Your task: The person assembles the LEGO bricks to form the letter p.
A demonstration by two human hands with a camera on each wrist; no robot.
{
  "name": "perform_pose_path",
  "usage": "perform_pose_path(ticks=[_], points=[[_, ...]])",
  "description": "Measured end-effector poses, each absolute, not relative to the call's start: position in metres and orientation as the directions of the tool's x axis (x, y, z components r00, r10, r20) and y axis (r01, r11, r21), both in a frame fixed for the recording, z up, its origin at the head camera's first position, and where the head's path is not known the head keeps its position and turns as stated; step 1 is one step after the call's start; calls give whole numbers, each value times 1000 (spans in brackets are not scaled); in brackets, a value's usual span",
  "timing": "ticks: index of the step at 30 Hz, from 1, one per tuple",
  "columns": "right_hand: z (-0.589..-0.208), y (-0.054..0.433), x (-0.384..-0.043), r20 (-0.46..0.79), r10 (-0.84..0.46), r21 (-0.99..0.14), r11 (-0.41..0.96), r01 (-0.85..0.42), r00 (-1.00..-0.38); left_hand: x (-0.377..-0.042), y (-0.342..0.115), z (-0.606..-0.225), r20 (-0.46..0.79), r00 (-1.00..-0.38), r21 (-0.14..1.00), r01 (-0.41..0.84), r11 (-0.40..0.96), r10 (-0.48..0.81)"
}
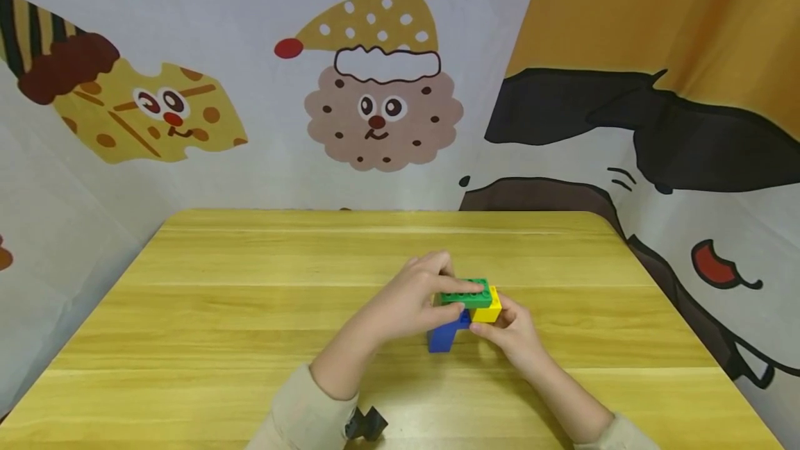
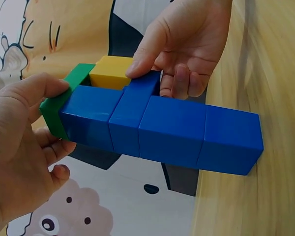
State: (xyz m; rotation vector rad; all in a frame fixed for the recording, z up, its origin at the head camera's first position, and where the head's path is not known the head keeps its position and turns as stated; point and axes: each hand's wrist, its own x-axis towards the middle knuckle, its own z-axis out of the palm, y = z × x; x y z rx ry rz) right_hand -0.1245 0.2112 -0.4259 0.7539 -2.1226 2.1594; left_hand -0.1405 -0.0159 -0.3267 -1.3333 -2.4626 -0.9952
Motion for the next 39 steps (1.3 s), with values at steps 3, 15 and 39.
perform_pose_path(ticks=[3,15,39], points=[[-426,211,-124,342,-313,-939,-65,-339,-886,-141,-16,-328,442,-585,490,792,364,680],[-426,211,-125,354,-287,-934,-57,-353,-890,-140,-19,-346,488,-598,627,747,221,636],[-426,209,-123,327,-228,-939,31,-342,-917,-135,-34,-381,489,-668,679,695,235,561]])
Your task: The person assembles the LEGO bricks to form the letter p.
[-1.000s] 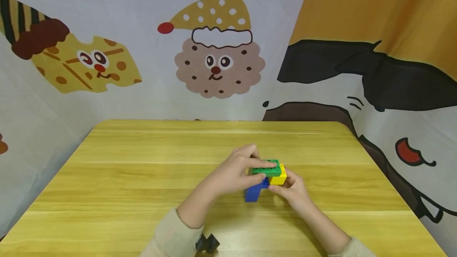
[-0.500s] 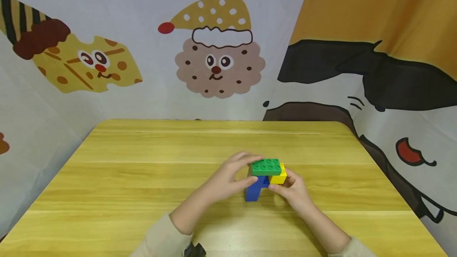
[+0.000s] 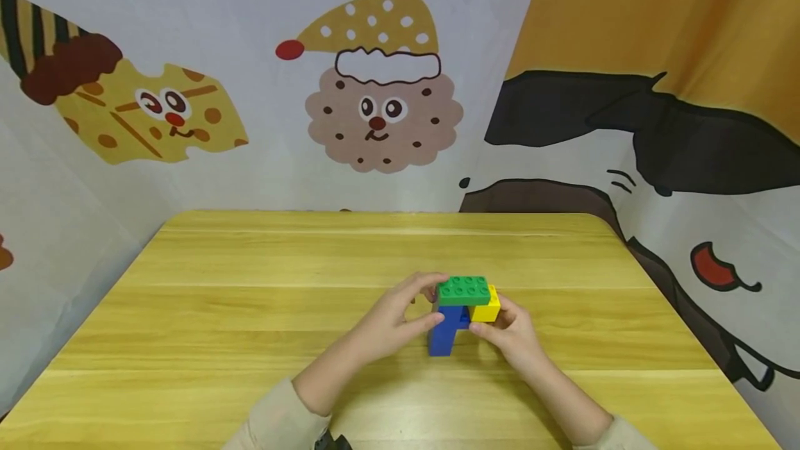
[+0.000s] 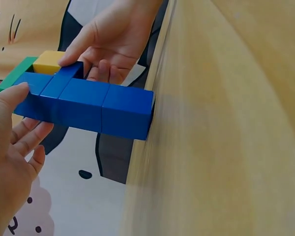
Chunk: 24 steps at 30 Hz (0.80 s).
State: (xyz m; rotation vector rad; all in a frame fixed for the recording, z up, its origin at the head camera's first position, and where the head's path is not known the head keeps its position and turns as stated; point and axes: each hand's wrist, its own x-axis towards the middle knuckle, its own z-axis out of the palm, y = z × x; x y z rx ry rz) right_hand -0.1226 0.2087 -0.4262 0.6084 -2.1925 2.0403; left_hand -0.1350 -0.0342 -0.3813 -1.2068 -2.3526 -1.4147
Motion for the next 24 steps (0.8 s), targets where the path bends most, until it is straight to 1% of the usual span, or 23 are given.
perform_pose_path(ticks=[5,8,10,14,16,20,24], points=[[-424,208,-122,349,-247,-931,18,-365,-904,-134,-35,-379,514,-662,668,708,229,546],[-422,209,-121,389,-277,-914,9,-407,-879,-133,-36,-376,519,-672,684,697,214,528],[-421,209,-122,422,-302,-897,-4,-442,-855,-134,-38,-375,513,-688,710,676,197,514],[-418,210,-125,471,-345,-873,-53,-485,-812,-134,-43,-374,458,-747,781,597,184,481],[-418,211,-127,472,-361,-875,-79,-478,-805,-134,-46,-374,423,-777,812,554,186,466],[-418,212,-129,449,-382,-886,-73,-458,-808,-134,-51,-377,349,-823,866,466,183,448],[-421,212,-129,459,-414,-873,-46,-485,-786,-134,-54,-381,304,-841,898,410,161,447]])
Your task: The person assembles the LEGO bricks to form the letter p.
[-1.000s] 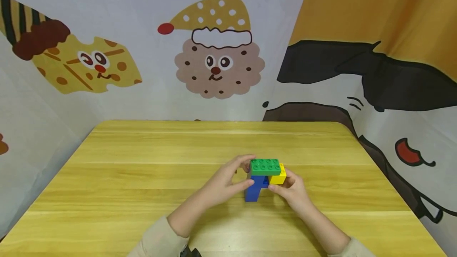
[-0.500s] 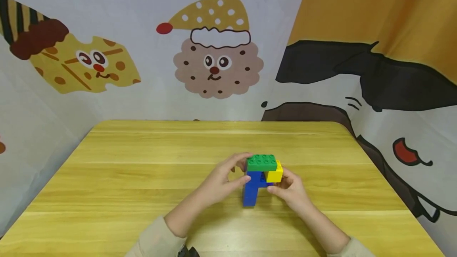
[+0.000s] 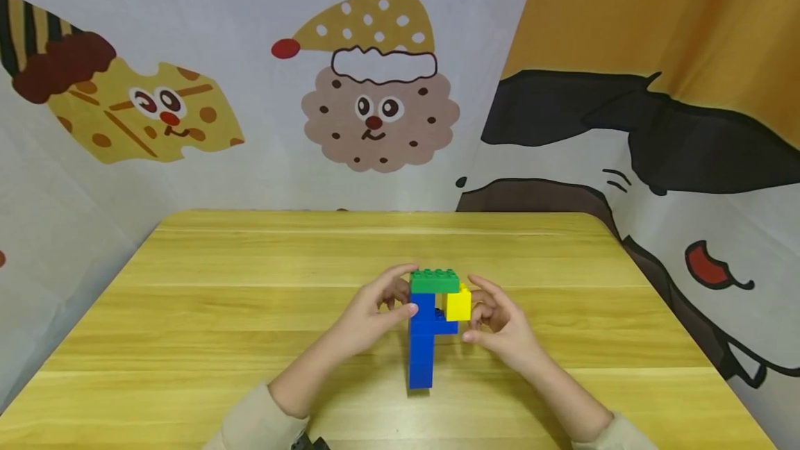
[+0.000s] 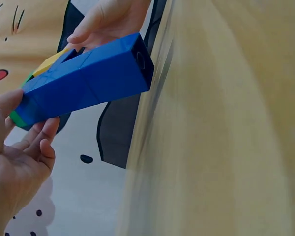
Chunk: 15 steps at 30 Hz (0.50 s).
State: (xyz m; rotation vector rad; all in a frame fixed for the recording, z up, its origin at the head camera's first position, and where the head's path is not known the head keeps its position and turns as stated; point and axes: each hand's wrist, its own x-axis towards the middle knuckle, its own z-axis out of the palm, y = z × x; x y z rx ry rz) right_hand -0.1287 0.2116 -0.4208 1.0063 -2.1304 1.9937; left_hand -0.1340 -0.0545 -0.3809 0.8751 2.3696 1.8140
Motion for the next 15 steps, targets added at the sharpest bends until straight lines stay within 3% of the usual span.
perform_pose_path(ticks=[5,15], points=[[-422,208,-127,490,-438,-846,-32,-532,-754,-132,-58,-383,271,-854,920,365,140,443],[-427,204,-128,503,-382,-838,4,-546,-775,-133,-54,-395,272,-877,937,335,99,395]])
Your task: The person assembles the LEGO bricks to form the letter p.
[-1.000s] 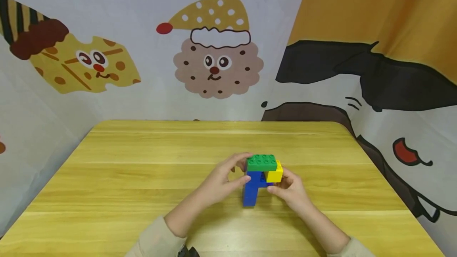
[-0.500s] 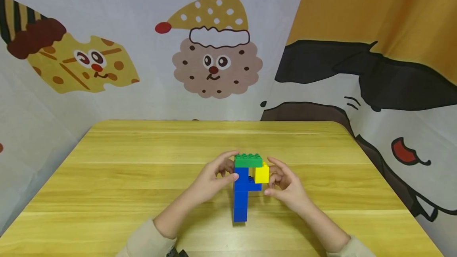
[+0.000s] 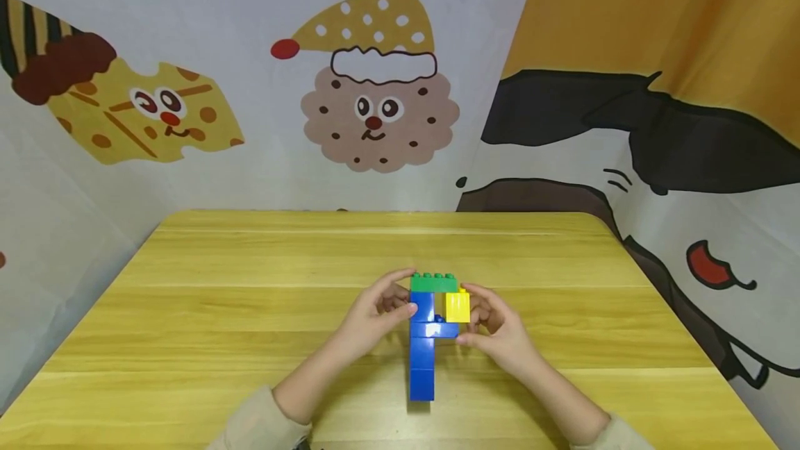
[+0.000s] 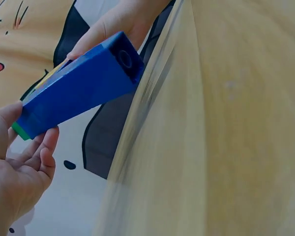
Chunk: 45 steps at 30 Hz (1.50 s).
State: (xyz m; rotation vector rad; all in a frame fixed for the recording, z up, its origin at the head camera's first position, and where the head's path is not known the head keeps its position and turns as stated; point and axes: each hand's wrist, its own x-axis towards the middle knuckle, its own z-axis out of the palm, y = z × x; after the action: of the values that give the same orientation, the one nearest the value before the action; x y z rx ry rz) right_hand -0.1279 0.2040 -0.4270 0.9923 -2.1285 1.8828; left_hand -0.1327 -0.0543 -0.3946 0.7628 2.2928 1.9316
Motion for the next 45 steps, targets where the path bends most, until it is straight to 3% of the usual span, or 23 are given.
perform_pose_path(ticks=[15,28,37,45], points=[[-428,206,-128,450,-345,-843,139,-519,-823,-143,-63,-407,228,-807,896,394,208,545],[-434,206,-133,246,-307,-893,298,-338,-920,-149,-67,-430,183,-828,886,373,277,531],[-439,206,-139,232,-330,-853,383,-355,-915,-149,-68,-435,162,-857,885,345,312,488],[-442,206,-143,244,-356,-789,468,-398,-902,-151,-69,-438,158,-844,857,375,354,512]])
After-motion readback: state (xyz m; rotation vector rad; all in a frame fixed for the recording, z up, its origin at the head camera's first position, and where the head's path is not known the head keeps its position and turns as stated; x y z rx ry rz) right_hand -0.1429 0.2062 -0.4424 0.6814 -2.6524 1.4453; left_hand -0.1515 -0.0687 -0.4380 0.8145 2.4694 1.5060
